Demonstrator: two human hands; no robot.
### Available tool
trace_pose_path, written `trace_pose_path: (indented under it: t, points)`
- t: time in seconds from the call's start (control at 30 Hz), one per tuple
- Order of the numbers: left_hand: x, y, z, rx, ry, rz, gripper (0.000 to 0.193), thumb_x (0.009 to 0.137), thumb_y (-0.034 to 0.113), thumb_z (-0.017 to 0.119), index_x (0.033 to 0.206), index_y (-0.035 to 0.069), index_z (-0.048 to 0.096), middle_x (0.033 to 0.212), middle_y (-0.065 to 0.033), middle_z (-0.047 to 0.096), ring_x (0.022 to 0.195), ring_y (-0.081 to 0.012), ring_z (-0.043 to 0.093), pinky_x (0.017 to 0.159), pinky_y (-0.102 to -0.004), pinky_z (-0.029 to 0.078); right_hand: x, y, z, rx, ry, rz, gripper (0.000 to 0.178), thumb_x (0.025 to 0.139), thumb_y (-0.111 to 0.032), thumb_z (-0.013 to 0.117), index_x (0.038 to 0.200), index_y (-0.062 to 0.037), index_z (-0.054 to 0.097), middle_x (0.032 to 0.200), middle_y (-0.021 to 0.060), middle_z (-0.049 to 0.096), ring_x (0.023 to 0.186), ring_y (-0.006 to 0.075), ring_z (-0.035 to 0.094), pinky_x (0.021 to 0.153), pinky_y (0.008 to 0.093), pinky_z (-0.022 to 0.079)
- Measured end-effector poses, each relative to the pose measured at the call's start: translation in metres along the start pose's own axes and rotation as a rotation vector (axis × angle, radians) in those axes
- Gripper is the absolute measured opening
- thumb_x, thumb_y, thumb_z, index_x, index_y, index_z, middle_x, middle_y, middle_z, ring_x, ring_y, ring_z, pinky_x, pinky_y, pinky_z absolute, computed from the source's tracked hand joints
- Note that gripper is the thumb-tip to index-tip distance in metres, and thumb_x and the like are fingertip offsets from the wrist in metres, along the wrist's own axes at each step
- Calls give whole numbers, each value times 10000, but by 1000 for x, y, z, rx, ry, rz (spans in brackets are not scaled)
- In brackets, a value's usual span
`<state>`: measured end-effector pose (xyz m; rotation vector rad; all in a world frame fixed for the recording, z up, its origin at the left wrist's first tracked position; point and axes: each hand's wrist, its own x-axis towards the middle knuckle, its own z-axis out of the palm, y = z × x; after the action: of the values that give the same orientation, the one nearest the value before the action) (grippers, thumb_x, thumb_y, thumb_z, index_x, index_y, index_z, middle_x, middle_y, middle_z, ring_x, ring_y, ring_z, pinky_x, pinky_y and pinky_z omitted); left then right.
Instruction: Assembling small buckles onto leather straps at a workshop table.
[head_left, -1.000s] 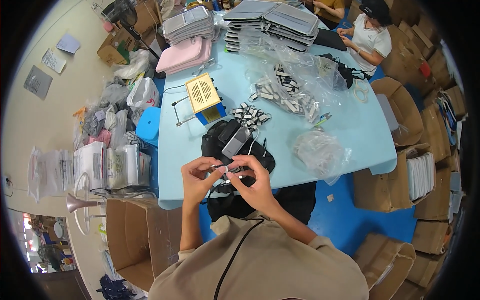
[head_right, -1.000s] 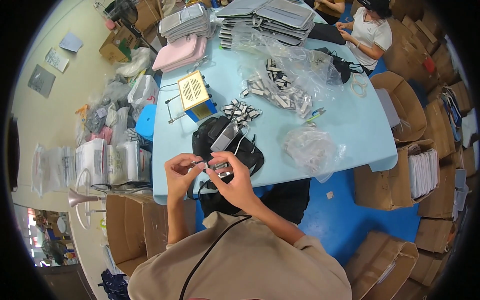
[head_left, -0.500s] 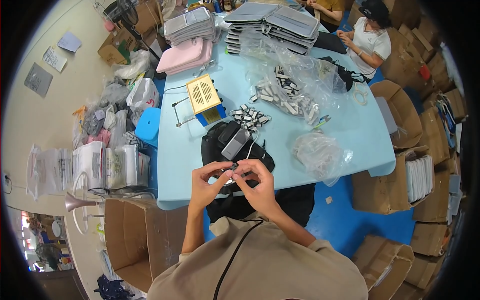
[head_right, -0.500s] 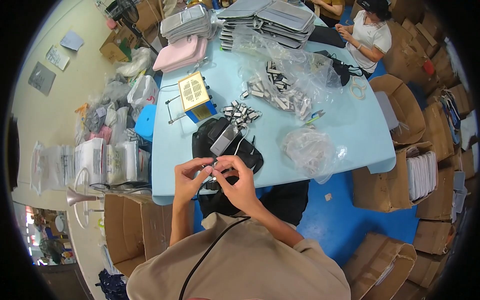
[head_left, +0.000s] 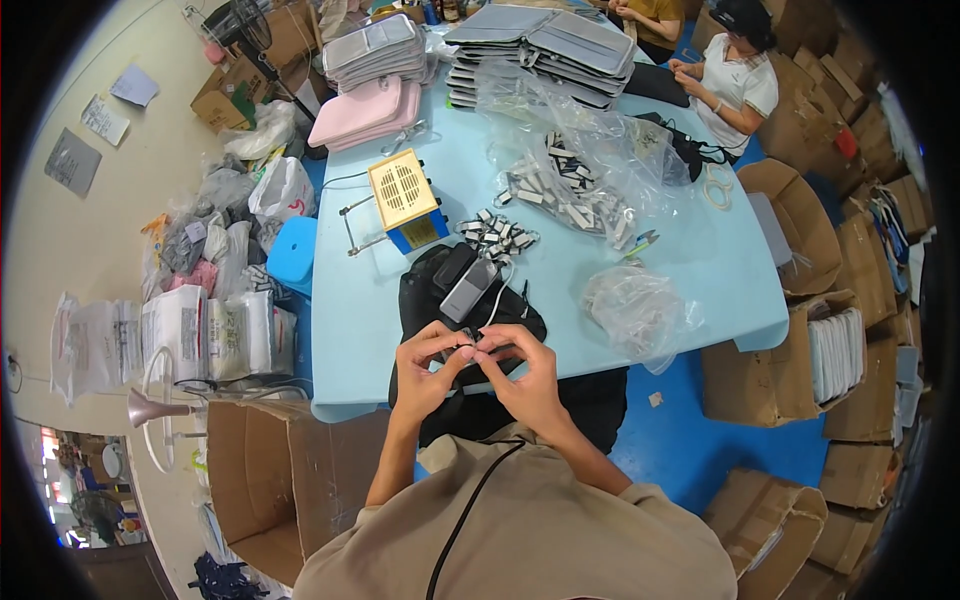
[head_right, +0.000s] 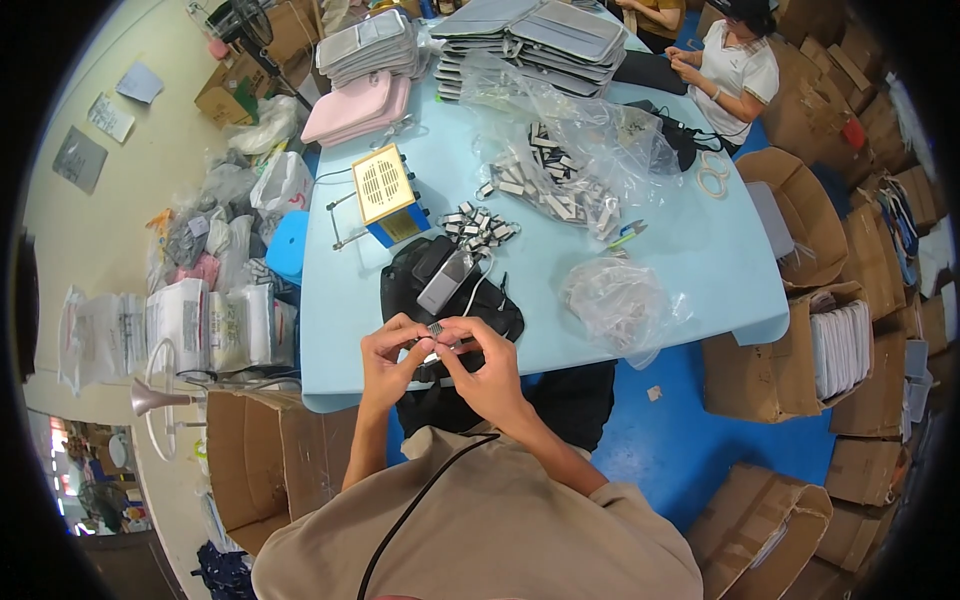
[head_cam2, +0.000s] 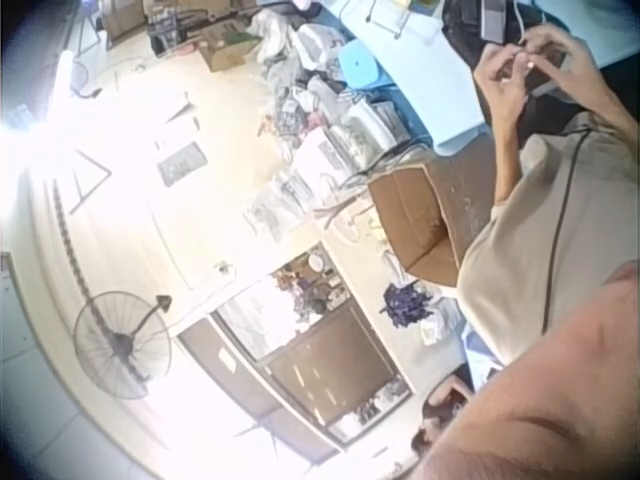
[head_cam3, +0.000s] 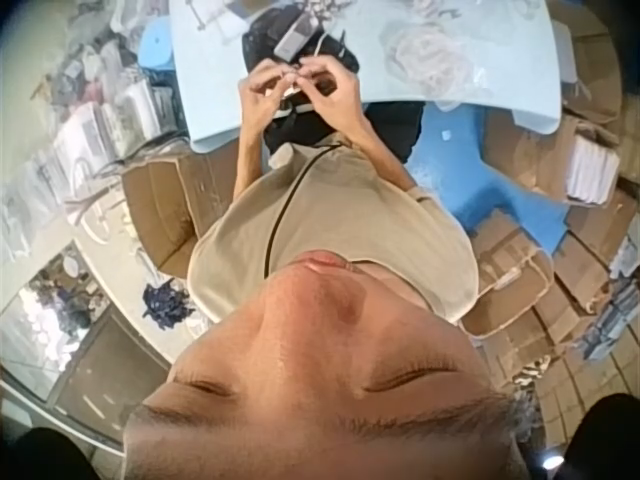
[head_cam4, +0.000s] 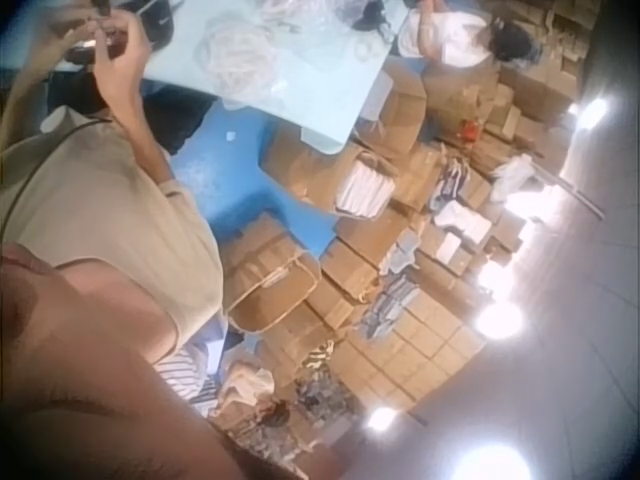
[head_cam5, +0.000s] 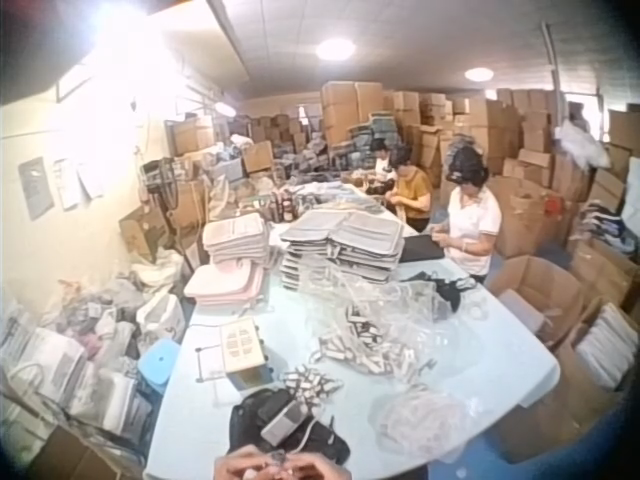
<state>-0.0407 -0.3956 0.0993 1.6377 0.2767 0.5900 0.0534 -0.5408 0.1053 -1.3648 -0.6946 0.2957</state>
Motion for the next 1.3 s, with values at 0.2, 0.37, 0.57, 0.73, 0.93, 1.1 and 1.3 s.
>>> trace_pose_path:
  t: [0.2,0.37,0.57,0.73,0.93,1.1,1.3]
  points:
    - [-1,-4,8,134,49,55,122,835,-4,790,957,-9,783,823,-56,659,781,-128,597,707,-255,462,-5,7,-2,-6,-18,40,338,880,35,748,1185,-20,612,967,46,717,685,74,610,614,226,478]
    - [-4,-7,15,-5,57,-15,120,871,14,782,981,-31,767,886,-52,672,808,-116,612,731,-249,488,-7,12,-2,-19,23,25,373,877,39,748,1204,-33,583,961,49,717,638,65,568,579,220,454]
    - [-5,-5,23,-87,40,-85,133,894,16,777,1011,-44,761,940,-53,672,854,-111,630,784,-241,512,-6,14,-9,-24,58,-47,264,891,4,742,1130,-24,634,928,42,697,581,103,541,539,253,439]
    - [-7,-20,32,-2,-63,-100,124,871,35,783,987,-8,781,849,-35,638,754,-101,568,695,-240,449,-18,18,-33,-181,-54,60,174,910,-53,759,1065,-7,694,872,58,669,631,82,547,594,241,466]
    - [7,-28,53,191,-238,-79,88,854,49,766,891,-20,727,777,-44,608,731,-123,551,668,-269,422,-44,30,-84,-203,23,230,184,875,-10,753,1052,-14,705,858,46,695,592,87,517,566,252,436]
    - [65,-32,58,95,-144,-107,120,873,116,807,929,20,762,809,-36,674,693,-92,557,645,-249,436,-48,48,-140,-305,331,231,118,929,-72,732,1024,-11,701,827,46,693,672,74,606,611,244,495]
    - [170,-42,47,198,-93,-3,251,921,213,775,1085,23,767,962,-68,762,878,-128,687,809,-308,532,-22,58,-189,-397,553,151,165,991,-141,661,1061,9,667,900,107,713,767,178,677,709,303,543]
